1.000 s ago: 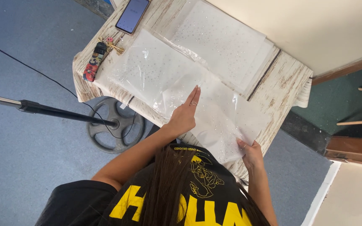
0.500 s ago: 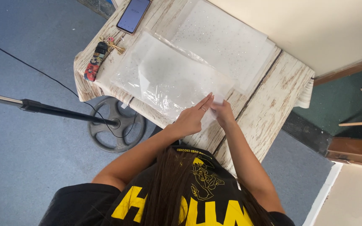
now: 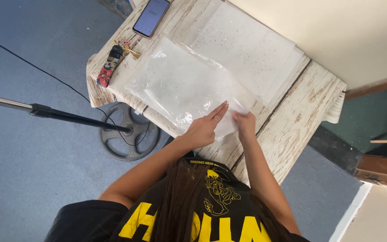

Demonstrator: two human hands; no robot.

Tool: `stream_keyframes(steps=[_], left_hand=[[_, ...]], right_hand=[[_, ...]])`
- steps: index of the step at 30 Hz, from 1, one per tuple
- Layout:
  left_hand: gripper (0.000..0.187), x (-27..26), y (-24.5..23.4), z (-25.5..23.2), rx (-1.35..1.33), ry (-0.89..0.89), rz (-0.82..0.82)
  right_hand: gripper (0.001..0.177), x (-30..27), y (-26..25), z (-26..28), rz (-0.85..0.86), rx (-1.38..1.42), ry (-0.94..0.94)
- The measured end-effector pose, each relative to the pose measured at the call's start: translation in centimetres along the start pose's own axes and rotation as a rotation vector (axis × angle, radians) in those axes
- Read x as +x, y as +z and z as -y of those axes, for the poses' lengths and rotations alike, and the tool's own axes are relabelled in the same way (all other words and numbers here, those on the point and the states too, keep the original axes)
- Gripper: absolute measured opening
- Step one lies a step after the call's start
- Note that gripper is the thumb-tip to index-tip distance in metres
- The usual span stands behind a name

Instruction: Inspecting and organizing rhinestone transfer sheets on a wooden table

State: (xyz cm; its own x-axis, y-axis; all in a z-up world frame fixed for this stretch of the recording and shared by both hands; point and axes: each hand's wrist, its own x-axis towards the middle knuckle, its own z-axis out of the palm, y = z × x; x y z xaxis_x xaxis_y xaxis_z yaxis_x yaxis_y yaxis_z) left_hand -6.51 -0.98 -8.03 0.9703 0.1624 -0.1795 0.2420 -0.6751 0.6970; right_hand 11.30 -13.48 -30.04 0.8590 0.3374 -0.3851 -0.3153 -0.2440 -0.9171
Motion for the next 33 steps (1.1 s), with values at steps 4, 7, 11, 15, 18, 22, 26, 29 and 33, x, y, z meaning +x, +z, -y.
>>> stream_keyframes(steps=[4,7,11,15,18,22,26,29,33], left_hand=[[0.097,0.6,0.6,-0.4,0.002,0.002,0.032],[0.095,0.9,1.5,-0.4,0.023,0.002,0.043],[0.093,1.0,2.0,-0.3,0.048,0.029,0.057],[0.090,0.0,0.2,-1.7,-0.021,0.025,0.017],[0.083,1.2,2.6,1.3,-0.081,0.060,-0.062],[0.058,4.0,5.8,6.0,-0.194,0.302,-0.482],[0.041,9.1,0.4,8.3,0.064,0.194,-0.648],[0.049,15.5,-4.4,12.9,0.146,0.085,-0.714],[0.043,23.9,-7.0,21.7,0.075,-0.021,-0.732]], right_hand=[[0.029,2.1,-1.5,-5.0,-0.005,0.050,0.037],[0.027,6.8,-0.7,-11.4,0.101,0.067,0.033],[0.042,3.3,4.0,-3.5,0.109,-0.156,0.036],[0.053,-6.5,3.6,11.0,0.243,-0.506,0.109],[0.034,-3.8,-2.2,6.4,0.344,-0.406,0.288],[0.051,-0.9,-11.1,6.7,0.302,-0.376,0.373],[0.023,1.8,-14.5,11.4,-0.055,-0.092,0.170],[0.022,5.9,-13.7,12.8,-0.091,0.031,0.119],[0.029,15.5,-11.1,8.3,-0.129,0.081,0.244]])
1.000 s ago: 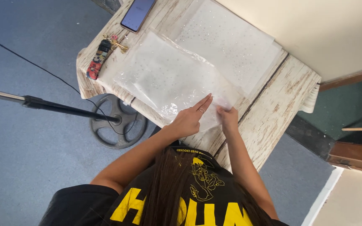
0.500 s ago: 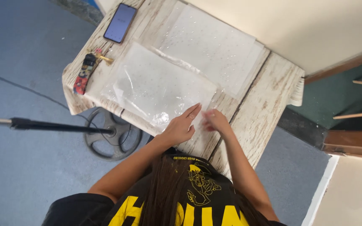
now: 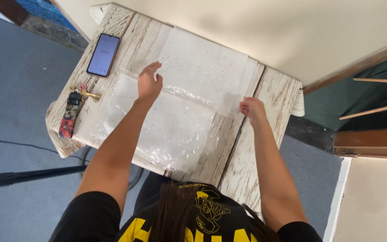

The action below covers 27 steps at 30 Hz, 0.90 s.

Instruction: Inspecting and organizing rhinestone transfer sheets on a wooden table

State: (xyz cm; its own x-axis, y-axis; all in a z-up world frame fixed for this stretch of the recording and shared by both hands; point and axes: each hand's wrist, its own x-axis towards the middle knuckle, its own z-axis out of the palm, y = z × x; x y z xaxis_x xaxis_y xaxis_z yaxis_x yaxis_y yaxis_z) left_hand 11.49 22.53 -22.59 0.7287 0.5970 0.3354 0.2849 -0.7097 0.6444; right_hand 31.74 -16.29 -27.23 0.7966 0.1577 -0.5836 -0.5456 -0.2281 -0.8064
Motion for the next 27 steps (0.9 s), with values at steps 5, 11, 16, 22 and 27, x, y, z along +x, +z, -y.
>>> stream_keyframes(steps=[5,11,16,22,27], left_hand=[[0.081,3.8,3.8,6.3,0.360,-0.393,0.381],[0.094,3.5,6.6,7.0,0.389,-0.591,0.594],[0.084,2.9,6.9,5.6,0.448,-0.517,0.655],[0.074,3.0,4.1,1.3,0.305,-0.628,0.577],[0.046,-1.0,0.5,-6.3,-0.193,-0.382,-0.060]], right_hand=[[0.030,13.4,2.2,-6.7,-0.196,-0.396,-0.027],[0.059,1.6,7.4,2.6,-0.338,-0.469,0.080],[0.073,8.5,6.5,-1.5,-0.256,-0.590,0.127],[0.039,6.7,4.7,-0.1,-0.205,-0.079,-0.015],[0.061,2.8,-2.6,-0.3,-0.214,0.122,0.084]])
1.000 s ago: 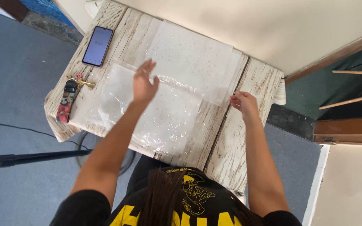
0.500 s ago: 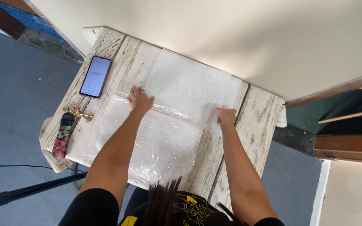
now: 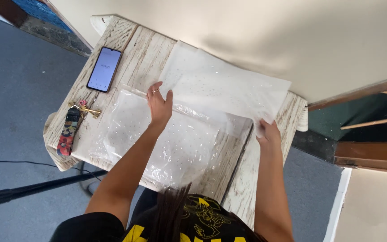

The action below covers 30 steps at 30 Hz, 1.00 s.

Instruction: Inspecting and organizing rhinestone transfer sheets on a wooden table

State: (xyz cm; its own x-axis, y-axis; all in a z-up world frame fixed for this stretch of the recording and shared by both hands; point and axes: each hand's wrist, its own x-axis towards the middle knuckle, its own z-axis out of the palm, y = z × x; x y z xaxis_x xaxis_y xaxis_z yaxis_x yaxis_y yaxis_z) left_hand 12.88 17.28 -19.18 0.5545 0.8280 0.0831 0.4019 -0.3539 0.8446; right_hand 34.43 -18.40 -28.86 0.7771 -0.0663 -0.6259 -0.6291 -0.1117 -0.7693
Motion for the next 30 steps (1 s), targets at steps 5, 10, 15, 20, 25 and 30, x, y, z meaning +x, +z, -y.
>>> stream_keyframes(steps=[5,10,15,20,25,30], left_hand=[[0.079,-7.4,-4.0,-6.2,-0.394,-0.426,0.225],[0.116,-12.2,-5.2,-6.2,-0.701,-0.793,0.410],[0.067,-15.8,-2.0,1.8,-0.444,-0.619,0.289],[0.057,-19.7,-4.4,1.4,-0.158,-0.400,0.380],[0.052,-22.1,-6.2,0.8,0.066,-0.253,0.398],[0.050,-26.7,-8.0,-1.5,0.232,0.250,0.357]], right_hand=[[0.047,-10.5,-10.2,-3.5,0.080,0.214,-0.005],[0.026,-17.7,-15.8,-9.5,0.215,0.268,-0.006],[0.029,-23.8,-17.9,-11.0,0.298,0.164,0.179],[0.044,-17.6,-19.1,-17.3,0.195,0.063,0.250],[0.051,-12.9,-21.8,-19.3,0.103,-0.219,-0.040],[0.039,-12.3,-31.0,-18.4,0.052,-0.107,-0.381]])
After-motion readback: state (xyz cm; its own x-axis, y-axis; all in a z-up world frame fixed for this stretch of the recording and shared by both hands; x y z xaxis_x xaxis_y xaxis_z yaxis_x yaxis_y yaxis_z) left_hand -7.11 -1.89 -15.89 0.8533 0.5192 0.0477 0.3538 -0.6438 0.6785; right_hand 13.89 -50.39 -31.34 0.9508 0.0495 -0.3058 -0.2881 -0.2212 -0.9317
